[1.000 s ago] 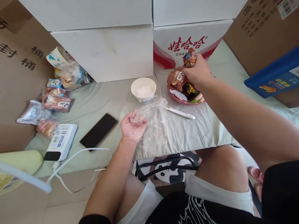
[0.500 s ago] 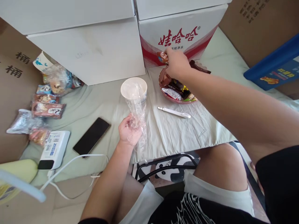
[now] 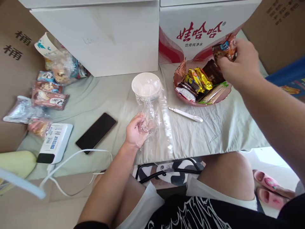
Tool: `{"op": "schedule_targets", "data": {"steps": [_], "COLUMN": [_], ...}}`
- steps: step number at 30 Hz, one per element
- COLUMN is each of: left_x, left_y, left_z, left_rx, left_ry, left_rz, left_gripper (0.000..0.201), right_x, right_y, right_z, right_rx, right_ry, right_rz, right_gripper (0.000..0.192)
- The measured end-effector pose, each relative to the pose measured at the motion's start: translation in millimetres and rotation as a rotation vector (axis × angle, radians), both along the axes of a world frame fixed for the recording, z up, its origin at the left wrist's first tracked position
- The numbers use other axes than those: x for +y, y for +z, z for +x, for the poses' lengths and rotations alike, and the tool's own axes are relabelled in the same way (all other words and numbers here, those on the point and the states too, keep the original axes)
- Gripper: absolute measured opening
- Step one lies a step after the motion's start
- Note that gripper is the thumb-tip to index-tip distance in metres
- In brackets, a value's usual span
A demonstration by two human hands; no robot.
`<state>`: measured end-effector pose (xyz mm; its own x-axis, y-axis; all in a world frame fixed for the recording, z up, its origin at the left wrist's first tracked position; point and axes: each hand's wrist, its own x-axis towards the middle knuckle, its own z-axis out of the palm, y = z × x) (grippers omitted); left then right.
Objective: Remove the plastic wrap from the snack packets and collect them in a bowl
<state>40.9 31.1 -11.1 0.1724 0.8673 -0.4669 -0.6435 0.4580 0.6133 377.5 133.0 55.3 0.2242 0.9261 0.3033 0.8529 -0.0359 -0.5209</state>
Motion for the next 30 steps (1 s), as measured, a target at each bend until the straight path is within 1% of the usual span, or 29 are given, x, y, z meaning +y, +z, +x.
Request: {"op": "schedule_targets", "data": {"steps": [2, 3, 5, 7, 9, 11, 13, 15, 17, 19, 21, 22, 23, 24, 25, 27, 28, 29, 30], "left_x": [-1.0, -1.2, -1.1, -0.5, 0.4, 1.3, 2.1, 2.6, 2.6, 2.1, 1.5, 1.1, 0.5, -0.4, -1.8, -6.5, -9.7, -13.3, -16.7], "left_y": [-0.7, -1.6, -4.3, -7.3, -9.9, -11.6, -12.2, -11.7, -10.5, -9.2, -8.2, -7.9, -7.6, -7.5, -7.5, -8.0, -8.8, -10.0, -11.6], "left_z": [2.1, 3.3, 5.5, 6.9, 7.4, 7.3, 7.0, 7.3, 8.1, 8.7, 8.1, 7.2, 5.9, 4.3, 2.7, -0.4, -1.5, -2.3, -2.8], "left_rx": [0.018, 0.036, 0.072, 0.088, 0.088, 0.104, 0.131, 0.137, 0.126, 0.115, 0.112, 0.116, 0.129, 0.155, 0.194, 0.302, 0.361, 0.412, 0.449], "left_ry": [-0.041, -0.046, -0.038, -0.044, -0.074, -0.088, -0.084, -0.080, -0.076, -0.061, -0.036, -0.013, 0.017, 0.050, 0.078, 0.093, 0.075, 0.047, 0.019], "left_rz": [0.031, 0.041, 0.059, 0.079, 0.099, 0.102, 0.088, 0.081, 0.089, 0.096, 0.094, 0.095, 0.097, 0.102, 0.113, 0.151, 0.175, 0.197, 0.218], "left_gripper": [0.036, 0.034, 0.031, 0.029, 0.029, 0.028, 0.025, 0.024, 0.027, 0.032, 0.036, 0.037, 0.039, 0.040, 0.041, 0.042, 0.041, 0.039, 0.037], "right_x": [17.8, 26.8, 41.9, 51.1, 54.8, 56.2, 59.2, 65.3, 71.5, 70.0, 51.7, 34.6, 12.6, -13.3, -41.3, -94.9, -116.6, -133.0, -143.7], "right_y": [-3.1, -4.5, -7.2, -9.7, -12.3, -15.4, -19.0, -20.7, -17.3, -6.8, 7.3, 13.3, 17.0, 17.4, 13.8, -4.1, -16.4, -29.3, -41.4], "right_z": [10.5, 12.9, 13.9, 12.3, 9.7, 6.2, 1.5, -3.6, -8.4, -14.8, -26.9, -36.3, -48.3, -62.7, -79.0, -114.0, -130.7, -145.3, -156.8], "right_rx": [-0.064, -0.103, -0.176, -0.235, -0.267, -0.287, -0.320, -0.349, -0.359, -0.363, -0.338, -0.277, -0.171, -0.022, 0.201, 0.677, 0.844, 0.946, 0.992], "right_ry": [-0.083, -0.083, -0.023, 0.012, 0.018, 0.002, -0.015, -0.007, 0.022, 0.014, -0.004, 0.009, 0.063, 0.153, 0.225, 0.382, 0.451, 0.480, 0.451], "right_rz": [-0.014, -0.044, -0.146, -0.210, -0.189, -0.157, -0.184, -0.240, -0.291, -0.308, -0.228, -0.124, -0.044, -0.052, -0.097, -0.297, -0.391, -0.438, -0.432], "right_gripper": [0.024, 0.028, 0.031, 0.029, 0.028, 0.035, 0.043, 0.046, 0.042, 0.035, 0.022, 0.015, 0.013, 0.022, 0.033, 0.064, 0.079, 0.089, 0.087]}}
